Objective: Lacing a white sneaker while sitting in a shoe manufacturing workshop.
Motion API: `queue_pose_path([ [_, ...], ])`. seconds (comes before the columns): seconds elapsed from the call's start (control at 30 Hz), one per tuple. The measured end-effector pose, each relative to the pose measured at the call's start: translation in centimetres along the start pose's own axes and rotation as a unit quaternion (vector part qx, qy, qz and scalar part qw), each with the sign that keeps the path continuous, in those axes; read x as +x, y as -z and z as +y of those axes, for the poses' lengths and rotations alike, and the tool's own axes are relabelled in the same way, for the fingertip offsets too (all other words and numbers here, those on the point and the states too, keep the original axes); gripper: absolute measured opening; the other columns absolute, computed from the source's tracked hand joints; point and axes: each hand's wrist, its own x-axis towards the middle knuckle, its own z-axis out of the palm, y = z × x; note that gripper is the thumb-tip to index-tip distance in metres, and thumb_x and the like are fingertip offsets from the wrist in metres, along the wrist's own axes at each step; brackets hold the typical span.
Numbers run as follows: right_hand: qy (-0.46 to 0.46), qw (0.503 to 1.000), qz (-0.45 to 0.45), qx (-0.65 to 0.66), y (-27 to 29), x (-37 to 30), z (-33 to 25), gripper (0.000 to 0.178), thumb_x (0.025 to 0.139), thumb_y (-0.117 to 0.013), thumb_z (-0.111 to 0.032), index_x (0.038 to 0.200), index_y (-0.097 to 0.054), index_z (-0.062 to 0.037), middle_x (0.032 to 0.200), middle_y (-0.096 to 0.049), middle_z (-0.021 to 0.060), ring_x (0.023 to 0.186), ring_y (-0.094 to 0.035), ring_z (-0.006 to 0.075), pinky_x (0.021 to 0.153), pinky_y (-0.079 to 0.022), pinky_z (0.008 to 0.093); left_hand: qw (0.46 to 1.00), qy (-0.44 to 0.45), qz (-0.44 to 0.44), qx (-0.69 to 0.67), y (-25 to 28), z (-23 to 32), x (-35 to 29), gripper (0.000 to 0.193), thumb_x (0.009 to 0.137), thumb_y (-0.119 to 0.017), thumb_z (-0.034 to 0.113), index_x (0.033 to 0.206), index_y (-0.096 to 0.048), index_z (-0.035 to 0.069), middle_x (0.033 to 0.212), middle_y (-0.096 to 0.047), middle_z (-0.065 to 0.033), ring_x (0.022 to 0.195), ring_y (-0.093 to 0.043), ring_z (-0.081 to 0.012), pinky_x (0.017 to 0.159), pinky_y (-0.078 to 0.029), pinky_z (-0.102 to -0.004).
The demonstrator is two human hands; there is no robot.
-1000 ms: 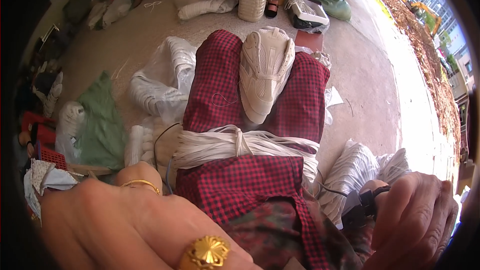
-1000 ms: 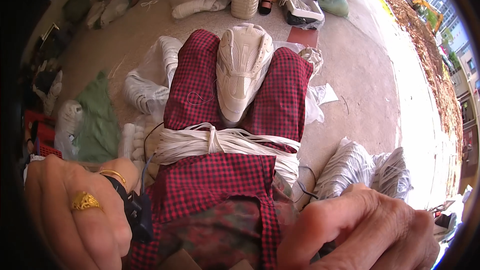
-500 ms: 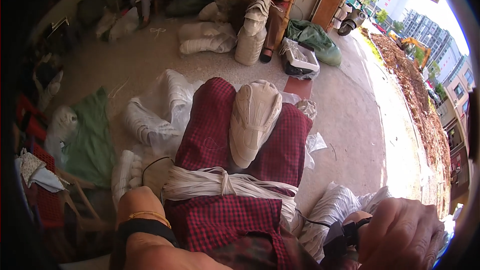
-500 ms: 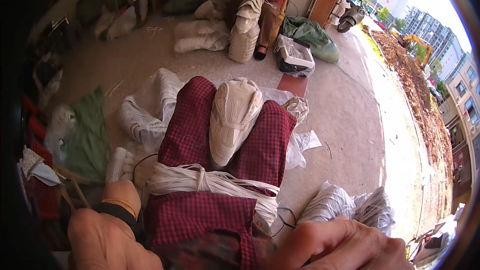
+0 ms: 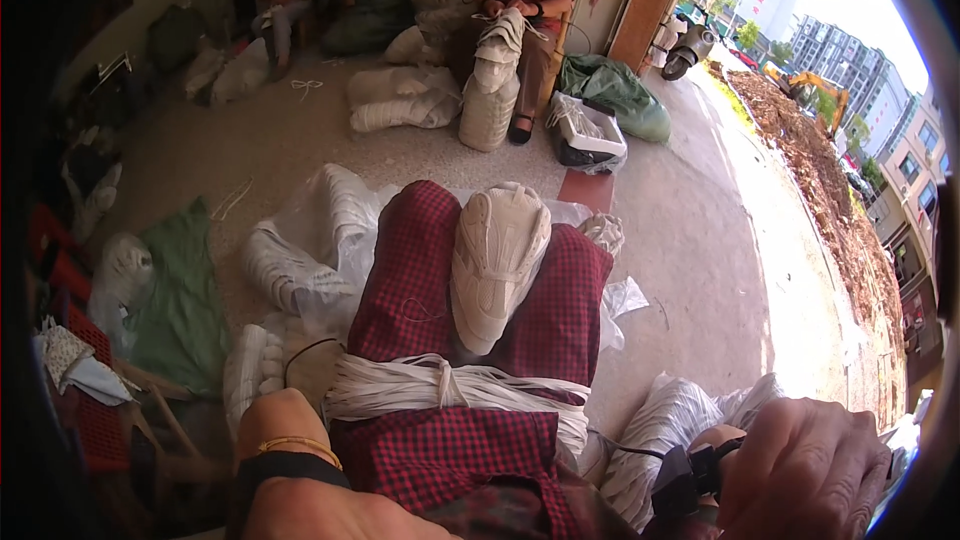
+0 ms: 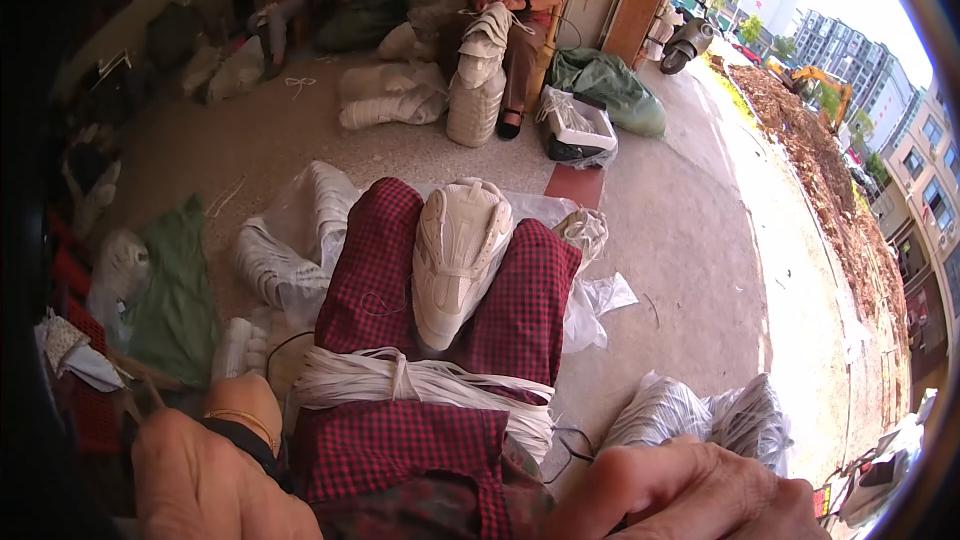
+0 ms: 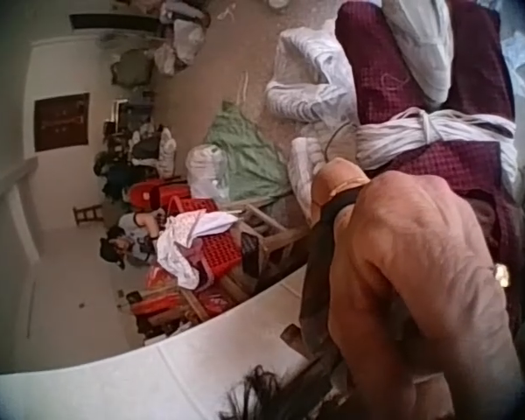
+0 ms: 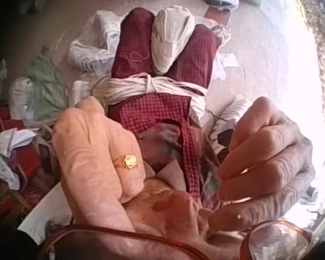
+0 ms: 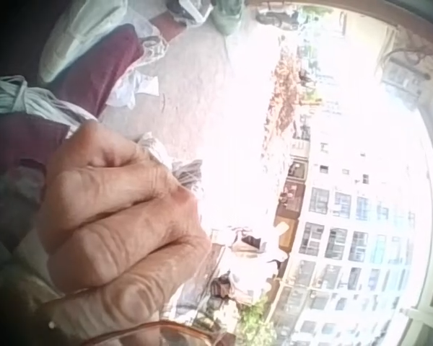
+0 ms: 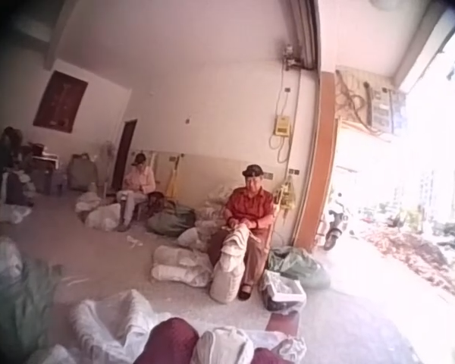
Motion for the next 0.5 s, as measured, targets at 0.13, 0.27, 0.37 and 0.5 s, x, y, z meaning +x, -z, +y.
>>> queue_pose_path([
  [0.13, -0.025, 0.996, -0.07, -0.049, 1.9, 0.5, -1.8, 0.016, 0.092, -0.07, -0.032, 0.092, -0.079, -0.0196, 0.077, -0.068, -0.0063, 0.072, -0.062, 0.0087, 0.071, -0.043, 0.0265, 0.99, -0.125, -0.053, 0.021, 2.0, -2.3, -1.0, 0.031, 0.088, -0.077, 0.015, 0.068, -0.067, -0.006, 0.042, -0.043, -0.0033, 0.03, -0.027, -0.0068, 0.031, -0.015, -0.0238],
  [0.27, -0.053, 0.991, -0.108, -0.057, 2.1, 1.4, -1.8, 0.018, 0.092, -0.069, -0.035, 0.095, -0.079, -0.0205, 0.077, -0.067, -0.0069, 0.072, -0.062, 0.0086, 0.07, -0.042, 0.0263, 0.971, -0.074, 0.109, 0.199, 0.9, -0.9, 0.6, 0.033, 0.09, -0.072, 0.005, 0.06, -0.062, -0.003, 0.041, -0.042, -0.0027, 0.029, -0.027, -0.0067, 0.03, -0.016, -0.0236],
  [0.37, -0.015, 0.989, -0.046, -0.137, 0.3, 0.6, -1.7, 0.014, 0.09, -0.07, -0.033, 0.094, -0.078, -0.0214, 0.078, -0.065, -0.0081, 0.074, -0.061, 0.0083, 0.07, -0.042, 0.026, 0.977, -0.137, -0.136, -0.091, 3.0, -1.6, 0.9, 0.037, 0.087, -0.068, -0.004, 0.053, -0.054, 0.0, 0.042, -0.044, -0.0041, 0.03, -0.029, -0.0064, 0.029, -0.019, -0.0218],
  [0.5, -0.131, 0.984, -0.079, -0.087, 0.2, 1.3, -3.5, 0.009, 0.081, -0.075, -0.02, 0.09, -0.073, -0.0223, 0.078, -0.059, -0.0092, 0.075, -0.059, 0.0083, 0.069, -0.042, 0.026, 0.941, -0.283, -0.178, -0.056, 4.2, -2.7, 0.2, 0.038, 0.084, -0.063, -0.009, 0.051, -0.048, 0.003, 0.047, -0.051, -0.0048, 0.033, -0.036, -0.0053, 0.031, -0.031, -0.0181],
])
